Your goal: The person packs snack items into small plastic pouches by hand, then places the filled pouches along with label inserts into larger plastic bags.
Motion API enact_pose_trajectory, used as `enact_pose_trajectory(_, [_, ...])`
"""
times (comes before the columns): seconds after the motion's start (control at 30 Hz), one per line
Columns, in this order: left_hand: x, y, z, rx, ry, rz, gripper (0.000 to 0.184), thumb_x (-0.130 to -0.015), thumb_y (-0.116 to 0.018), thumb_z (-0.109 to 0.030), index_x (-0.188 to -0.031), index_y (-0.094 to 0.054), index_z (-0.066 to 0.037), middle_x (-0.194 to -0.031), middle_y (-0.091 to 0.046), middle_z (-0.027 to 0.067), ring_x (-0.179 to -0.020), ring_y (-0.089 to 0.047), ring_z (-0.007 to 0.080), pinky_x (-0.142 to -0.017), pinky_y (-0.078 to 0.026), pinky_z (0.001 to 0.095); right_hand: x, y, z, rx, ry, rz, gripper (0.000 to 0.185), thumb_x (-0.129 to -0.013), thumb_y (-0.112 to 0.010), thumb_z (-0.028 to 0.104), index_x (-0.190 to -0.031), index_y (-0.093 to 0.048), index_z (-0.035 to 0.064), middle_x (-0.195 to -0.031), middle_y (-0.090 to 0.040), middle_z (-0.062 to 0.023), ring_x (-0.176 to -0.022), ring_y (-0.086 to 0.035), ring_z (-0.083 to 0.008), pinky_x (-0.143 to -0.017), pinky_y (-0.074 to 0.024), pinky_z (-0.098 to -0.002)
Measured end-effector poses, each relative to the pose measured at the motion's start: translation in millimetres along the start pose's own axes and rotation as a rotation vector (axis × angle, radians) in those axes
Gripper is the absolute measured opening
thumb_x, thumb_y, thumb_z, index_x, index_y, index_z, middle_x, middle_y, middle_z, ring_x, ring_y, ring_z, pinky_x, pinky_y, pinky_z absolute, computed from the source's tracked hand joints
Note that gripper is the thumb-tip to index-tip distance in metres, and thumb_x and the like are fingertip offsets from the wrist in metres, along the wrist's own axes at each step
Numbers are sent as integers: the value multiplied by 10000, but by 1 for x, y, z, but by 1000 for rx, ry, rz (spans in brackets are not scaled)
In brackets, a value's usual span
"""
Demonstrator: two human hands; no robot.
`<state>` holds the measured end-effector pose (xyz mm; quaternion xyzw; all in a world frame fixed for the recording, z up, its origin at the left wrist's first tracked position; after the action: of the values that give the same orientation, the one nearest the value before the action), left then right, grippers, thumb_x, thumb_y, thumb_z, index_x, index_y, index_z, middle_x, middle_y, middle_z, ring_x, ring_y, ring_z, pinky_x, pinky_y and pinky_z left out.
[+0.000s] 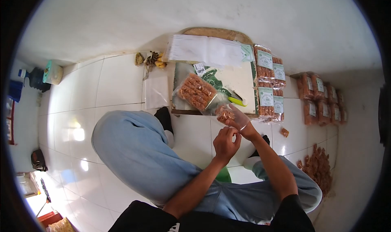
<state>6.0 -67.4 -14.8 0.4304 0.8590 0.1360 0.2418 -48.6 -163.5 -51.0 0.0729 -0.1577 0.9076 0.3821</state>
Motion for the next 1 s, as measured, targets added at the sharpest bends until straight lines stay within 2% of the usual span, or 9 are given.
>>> enact_pose_trajectory(0.1, [1,4,-4,19,-21,6,105,-761,-711,-94,-798,-613,-102,-761,-604,34,-719,-616,232,-608,-494,362,-15,-1,-11,48,17,80,723,-896,-711,150,-1472,-318,-43,-1428,-471,-155,-1280,-463,-192,-1072,-368,-333])
enact_pose_trajectory(0.27, [-3,7,-21,26,-124,37,104,-757,-714,-82,-772,-614,-105,-748,-606,33,-715,-616,239,-608,-492,355,-31,-1,-15,957,367,-14,803,-849,-755,242,-1484,-316,18,-1425,-467,-196,-1305,-469,-315,-1100,-365,-393])
enact_pose_trajectory(0.5, [-45,33,-29,36,-293,38,109,-719,-737,-154,-756,-637,-133,-731,-633,27,-639,-619,240,-583,-473,355,-24,2,-25,953,353,-68,837,-790,-782,267,-1467,-346,40,-1353,-513,-199,-1198,-523,-390,-1052,-405,-429])
enact_pose_trajectory(0.6, [-118,47,12,-285,-193,-116,129,-801,-681,-209,-899,-680,-125,-946,-655,76,-917,-625,281,-822,-454,422,-25,-4,-23,1050,530,-60,823,-765,-800,231,-1439,-370,38,-1331,-525,-194,-1140,-532,-393,-1003,-431,-430])
enact_pose_trajectory(0.67, [-149,45,45,-478,-210,-20,325,-874,-618,-333,-1129,-687,-143,-1302,-542,163,-1254,-458,365,-1028,-326,550,-24,-15,-1,1019,486,-12,809,-757,-805,213,-1423,-381,35,-1318,-531,-194,-1155,-520,-397,-995,-435,-433])
enact_pose_trajectory(0.73, [-152,41,64,-575,-320,136,385,-902,-592,-367,-1235,-637,-179,-1364,-491,162,-1308,-403,368,-1071,-265,571,-18,-30,29,998,490,22,805,-757,-805,208,-1418,-382,35,-1313,-533,-193,-1172,-515,-398,-994,-436,-435])
enact_pose_trajectory(0.8, [-147,23,81,-654,-451,404,493,-955,-522,-461,-1406,-521,-261,-1490,-370,172,-1405,-277,392,-1124,-158,626,-16,-36,43,1005,478,23,607,-866,-637,69,-1422,-396,97,-1284,-557,-182,-1153,-542,-370,-964,-449,-444])
enact_pose_trajectory(0.93, [-144,19,82,-683,-496,381,509,-967,-494,-459,-1435,-481,-258,-1510,-353,164,-1415,-261,386,-1125,-159,616,-32,-18,12,849,564,73,624,-842,-653,44,-1412,-408,117,-1303,-550,-191,-1166,-543,-379,-952,-456,-449])
enact_pose_trajectory(1.0, [-148,15,87,-684,-447,406,522,-977,-454,-491,-1447,-461,-266,-1534,-323,161,-1435,-232,376,-1136,-123,611,-49,-6,-12,967,218,51,810,-780,-770,95,-1460,-329,72,-1319,-516,-211,-1198,-525,-376,-973,-465,-419])
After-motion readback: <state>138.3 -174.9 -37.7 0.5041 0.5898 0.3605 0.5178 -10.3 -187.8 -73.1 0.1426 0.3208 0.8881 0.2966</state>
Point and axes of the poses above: each hand's wrist, its own x-axis away from the middle knuckle, its own y-axis out of the back of the hand, z = x × y, the point moved 9 cm from there along -x, towards the middle knuckle
